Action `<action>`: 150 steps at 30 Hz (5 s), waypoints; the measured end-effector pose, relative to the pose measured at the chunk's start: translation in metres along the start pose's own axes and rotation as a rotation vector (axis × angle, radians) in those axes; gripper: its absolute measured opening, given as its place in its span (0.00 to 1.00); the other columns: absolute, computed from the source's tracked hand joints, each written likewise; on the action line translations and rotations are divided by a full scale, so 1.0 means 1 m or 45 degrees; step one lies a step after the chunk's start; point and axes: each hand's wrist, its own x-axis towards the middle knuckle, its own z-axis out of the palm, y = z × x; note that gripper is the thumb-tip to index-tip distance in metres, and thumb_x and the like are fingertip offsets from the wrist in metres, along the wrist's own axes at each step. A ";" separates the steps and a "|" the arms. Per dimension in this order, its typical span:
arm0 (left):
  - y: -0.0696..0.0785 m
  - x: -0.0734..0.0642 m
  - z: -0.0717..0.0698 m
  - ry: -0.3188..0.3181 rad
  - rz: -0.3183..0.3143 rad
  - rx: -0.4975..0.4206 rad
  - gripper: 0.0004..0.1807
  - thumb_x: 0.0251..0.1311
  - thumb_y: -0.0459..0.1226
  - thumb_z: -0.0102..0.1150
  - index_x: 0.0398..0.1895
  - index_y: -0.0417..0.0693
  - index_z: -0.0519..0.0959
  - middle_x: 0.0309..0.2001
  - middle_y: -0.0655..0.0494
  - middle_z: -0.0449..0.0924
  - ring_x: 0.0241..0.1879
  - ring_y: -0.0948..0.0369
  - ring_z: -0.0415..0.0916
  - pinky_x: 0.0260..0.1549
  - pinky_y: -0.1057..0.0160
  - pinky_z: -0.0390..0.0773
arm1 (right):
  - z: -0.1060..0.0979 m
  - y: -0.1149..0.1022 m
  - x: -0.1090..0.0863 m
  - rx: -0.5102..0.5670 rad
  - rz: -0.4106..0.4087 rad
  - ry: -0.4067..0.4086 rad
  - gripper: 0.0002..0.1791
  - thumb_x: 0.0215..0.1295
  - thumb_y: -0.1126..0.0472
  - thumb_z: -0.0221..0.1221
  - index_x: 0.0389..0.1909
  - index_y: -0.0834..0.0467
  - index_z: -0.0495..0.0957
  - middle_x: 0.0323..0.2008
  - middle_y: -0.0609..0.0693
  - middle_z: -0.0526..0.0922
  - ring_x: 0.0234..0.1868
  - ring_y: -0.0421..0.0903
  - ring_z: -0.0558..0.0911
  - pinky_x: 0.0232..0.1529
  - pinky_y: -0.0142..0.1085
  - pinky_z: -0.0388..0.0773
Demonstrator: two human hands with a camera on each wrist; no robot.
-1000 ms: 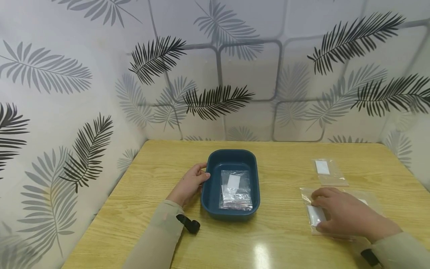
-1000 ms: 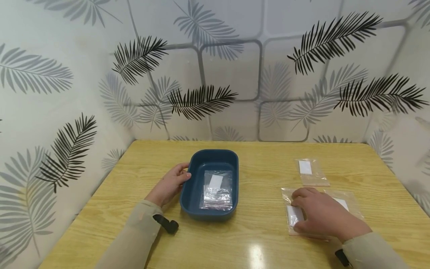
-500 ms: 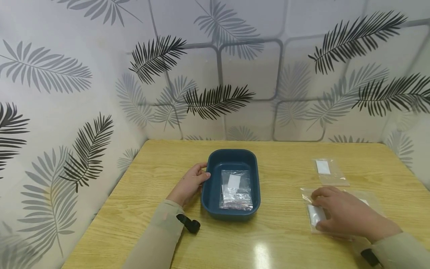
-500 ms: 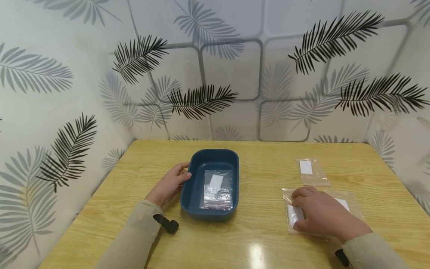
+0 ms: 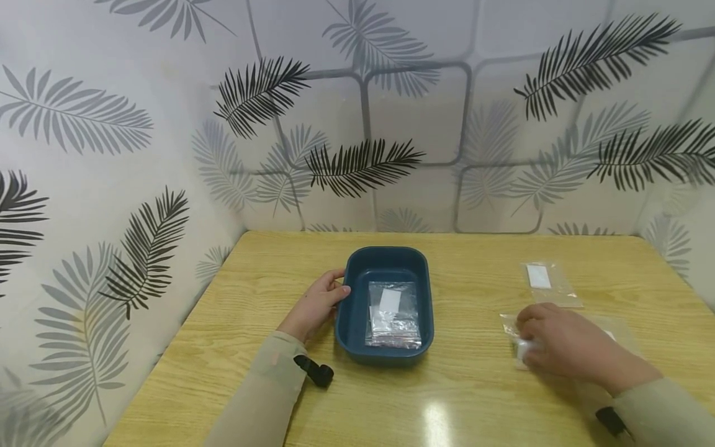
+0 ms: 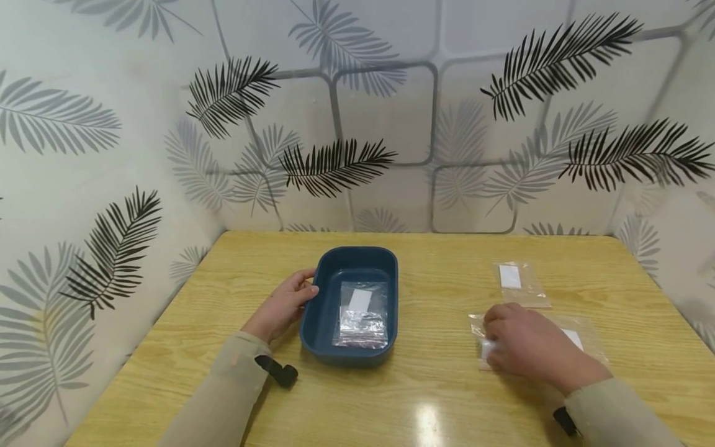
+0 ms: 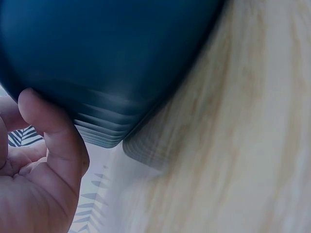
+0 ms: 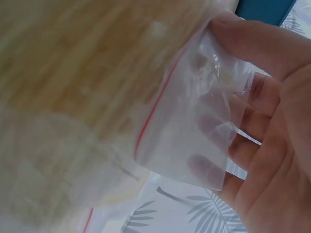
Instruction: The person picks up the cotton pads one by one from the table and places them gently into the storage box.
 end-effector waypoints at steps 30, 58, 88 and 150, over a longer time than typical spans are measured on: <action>0.001 0.001 -0.002 -0.007 0.006 0.011 0.28 0.76 0.37 0.52 0.76 0.46 0.61 0.49 0.39 0.73 0.43 0.51 0.78 0.40 0.59 0.81 | -0.019 -0.018 0.038 -0.031 0.024 -0.093 0.25 0.48 0.41 0.75 0.43 0.52 0.86 0.58 0.58 0.79 0.59 0.63 0.76 0.56 0.60 0.72; 0.002 0.000 0.000 -0.013 0.040 0.067 0.27 0.76 0.37 0.51 0.76 0.48 0.62 0.48 0.39 0.74 0.41 0.50 0.79 0.37 0.59 0.80 | -0.006 -0.023 0.028 -0.058 -0.041 -0.134 0.31 0.47 0.35 0.74 0.42 0.53 0.79 0.50 0.51 0.76 0.52 0.55 0.77 0.51 0.56 0.76; -0.002 0.001 0.000 -0.002 0.026 0.081 0.27 0.77 0.38 0.51 0.76 0.50 0.63 0.48 0.39 0.74 0.43 0.51 0.79 0.42 0.58 0.79 | -0.060 -0.046 0.111 -0.051 -0.033 0.014 0.33 0.44 0.42 0.77 0.46 0.59 0.79 0.52 0.54 0.77 0.53 0.55 0.77 0.54 0.53 0.75; 0.001 -0.001 -0.001 -0.015 0.044 0.011 0.27 0.76 0.36 0.52 0.75 0.46 0.64 0.47 0.40 0.74 0.32 0.55 0.73 0.29 0.62 0.74 | -0.041 -0.048 0.172 -0.081 0.008 -0.256 0.38 0.53 0.38 0.71 0.62 0.54 0.79 0.70 0.60 0.67 0.70 0.64 0.66 0.66 0.59 0.64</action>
